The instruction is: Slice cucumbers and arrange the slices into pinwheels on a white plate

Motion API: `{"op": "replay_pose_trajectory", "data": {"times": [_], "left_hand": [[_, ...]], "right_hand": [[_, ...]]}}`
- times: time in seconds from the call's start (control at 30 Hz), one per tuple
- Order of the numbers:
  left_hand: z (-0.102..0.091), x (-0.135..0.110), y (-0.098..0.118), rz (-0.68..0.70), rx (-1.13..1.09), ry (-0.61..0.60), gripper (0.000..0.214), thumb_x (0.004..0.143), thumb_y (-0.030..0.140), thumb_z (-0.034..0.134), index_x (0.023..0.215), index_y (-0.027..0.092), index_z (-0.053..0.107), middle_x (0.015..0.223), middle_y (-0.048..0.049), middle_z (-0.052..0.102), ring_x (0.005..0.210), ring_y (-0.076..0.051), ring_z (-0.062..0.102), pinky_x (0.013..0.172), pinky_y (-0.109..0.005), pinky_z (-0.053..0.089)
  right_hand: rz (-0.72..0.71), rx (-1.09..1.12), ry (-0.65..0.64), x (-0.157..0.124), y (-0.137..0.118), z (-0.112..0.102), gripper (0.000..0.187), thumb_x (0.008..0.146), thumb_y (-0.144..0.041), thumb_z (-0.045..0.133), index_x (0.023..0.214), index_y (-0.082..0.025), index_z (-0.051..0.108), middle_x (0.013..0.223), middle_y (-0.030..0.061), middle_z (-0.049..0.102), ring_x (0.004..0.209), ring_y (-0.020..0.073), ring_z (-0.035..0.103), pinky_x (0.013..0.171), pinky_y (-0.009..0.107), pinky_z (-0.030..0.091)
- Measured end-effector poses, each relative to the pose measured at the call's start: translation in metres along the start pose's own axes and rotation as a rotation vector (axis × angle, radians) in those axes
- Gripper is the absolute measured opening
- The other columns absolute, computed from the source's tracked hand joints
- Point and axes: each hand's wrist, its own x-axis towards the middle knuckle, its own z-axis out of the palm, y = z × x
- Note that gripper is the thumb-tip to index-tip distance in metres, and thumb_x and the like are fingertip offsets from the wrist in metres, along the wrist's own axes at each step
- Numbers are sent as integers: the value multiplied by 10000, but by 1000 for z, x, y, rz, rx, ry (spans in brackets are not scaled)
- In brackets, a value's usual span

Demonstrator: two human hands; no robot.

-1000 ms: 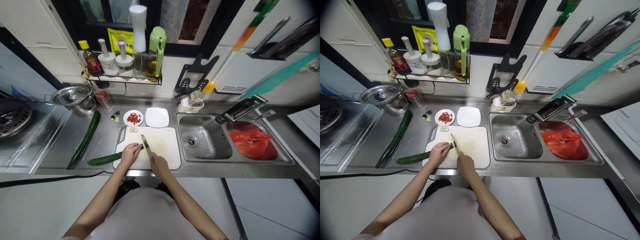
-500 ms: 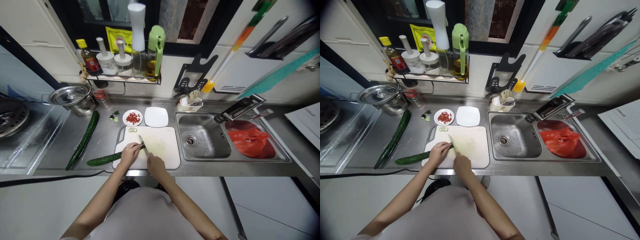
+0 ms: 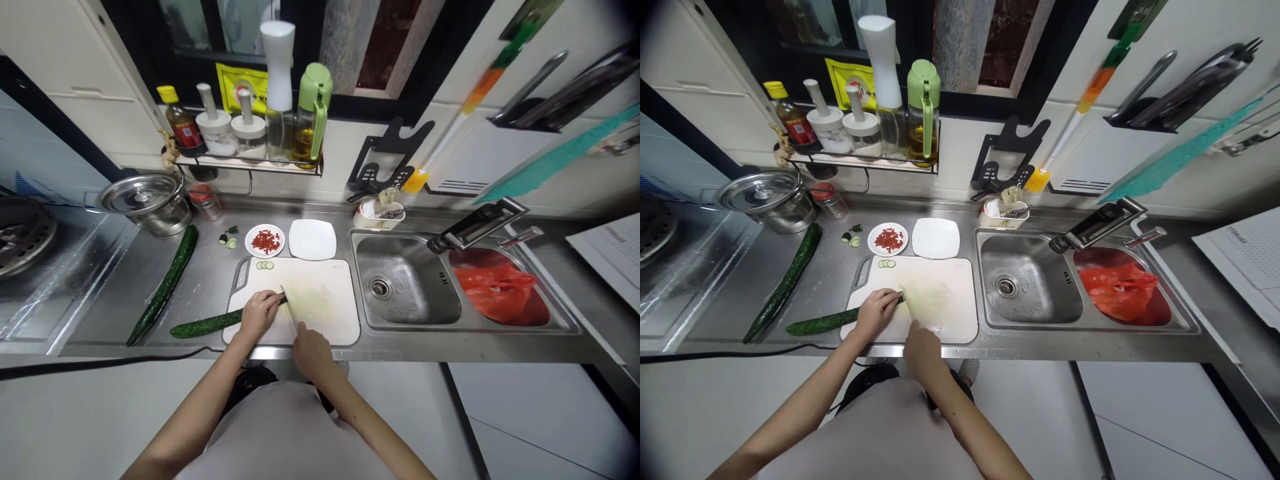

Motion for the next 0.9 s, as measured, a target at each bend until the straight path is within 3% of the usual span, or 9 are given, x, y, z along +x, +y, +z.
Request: {"op": "replay_pose_trajectory", "data": {"times": [0.3, 0.7, 0.9], "left_hand": [[1, 0, 0, 11, -20, -9, 241, 912, 281, 494, 1023, 268, 708, 983, -44, 681, 883, -167, 599, 803, -307, 499], [1, 1, -1, 2, -22, -29, 237, 916, 282, 486, 1026, 265, 695, 983, -36, 688, 881, -172, 602, 796, -309, 495], [1, 1, -2, 12, -30, -30, 234, 914, 274, 486, 1021, 268, 693, 997, -33, 688, 887, -175, 602, 793, -308, 494]], "right_hand": [[-3, -14, 24, 16, -13, -14, 302, 901, -101, 340, 1156, -111, 502, 1001, 189, 676, 988, 251, 654, 774, 325, 478], [7, -15, -7, 11, -6, -6, 275, 909, -119, 344, 1135, -124, 500, 992, 175, 677, 985, 259, 652, 770, 332, 474], [-14, -31, 38, 24, -11, -9, 291, 898, -99, 344, 1139, -120, 504, 1014, 178, 671, 983, 252, 652, 769, 333, 477]]}}
